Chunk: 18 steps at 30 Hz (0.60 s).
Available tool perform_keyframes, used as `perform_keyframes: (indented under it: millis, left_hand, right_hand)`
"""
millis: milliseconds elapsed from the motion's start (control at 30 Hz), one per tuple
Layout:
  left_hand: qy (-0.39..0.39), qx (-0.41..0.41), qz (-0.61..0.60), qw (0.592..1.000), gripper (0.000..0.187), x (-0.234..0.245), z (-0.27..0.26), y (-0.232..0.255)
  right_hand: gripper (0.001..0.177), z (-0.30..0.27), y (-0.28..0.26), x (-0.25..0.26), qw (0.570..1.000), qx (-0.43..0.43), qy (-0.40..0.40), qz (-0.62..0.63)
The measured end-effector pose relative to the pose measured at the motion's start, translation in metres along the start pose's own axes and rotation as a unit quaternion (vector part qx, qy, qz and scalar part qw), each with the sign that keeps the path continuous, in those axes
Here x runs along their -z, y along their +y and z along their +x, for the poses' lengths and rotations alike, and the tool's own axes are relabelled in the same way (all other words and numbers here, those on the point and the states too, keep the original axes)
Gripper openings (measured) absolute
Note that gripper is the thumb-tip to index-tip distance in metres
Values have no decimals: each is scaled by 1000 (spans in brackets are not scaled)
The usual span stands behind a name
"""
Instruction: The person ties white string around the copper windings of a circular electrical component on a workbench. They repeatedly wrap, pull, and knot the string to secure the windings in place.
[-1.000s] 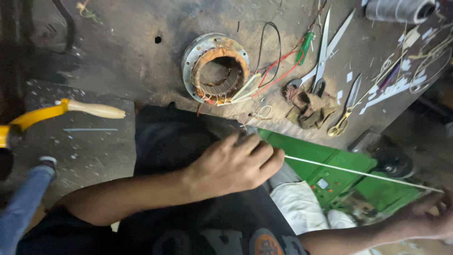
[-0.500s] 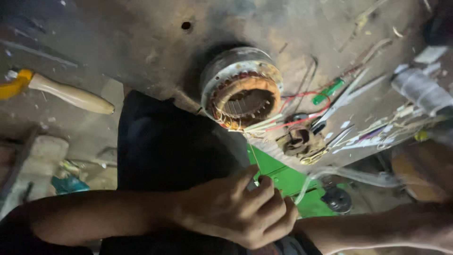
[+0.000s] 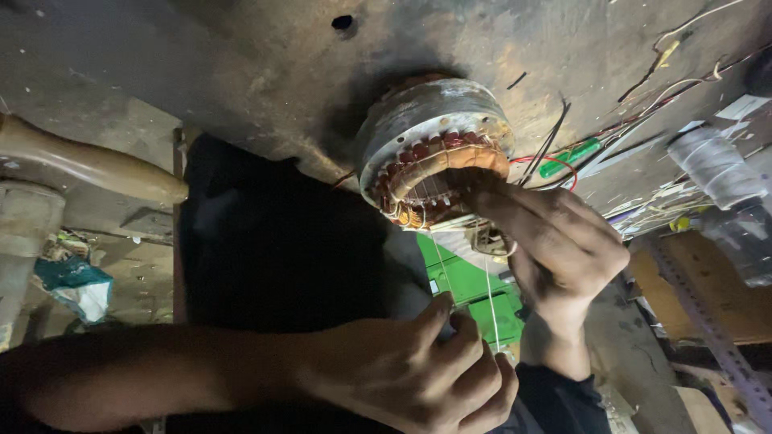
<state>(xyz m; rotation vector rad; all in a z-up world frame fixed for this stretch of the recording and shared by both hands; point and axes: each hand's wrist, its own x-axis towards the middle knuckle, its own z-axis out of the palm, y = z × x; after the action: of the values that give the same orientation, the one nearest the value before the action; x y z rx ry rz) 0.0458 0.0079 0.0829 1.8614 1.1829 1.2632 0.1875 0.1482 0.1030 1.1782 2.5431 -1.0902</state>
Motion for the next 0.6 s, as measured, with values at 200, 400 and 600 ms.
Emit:
perform_keyframes:
  millis: [200,400,600]
  left_hand:
    - [-26,-6,3,1000,31,0,3,5]
    - [15,15,-25,999,46,-2,8,5]
    - [-23,54,-13,998,27,-2,29,2]
  right_hand:
    - [24,-1,1,5,997,71,-27,-9]
    - [35,10,-1,5,986,81,-129,-60]
    - [38,-34,-11,18,999,-40,21,-26]
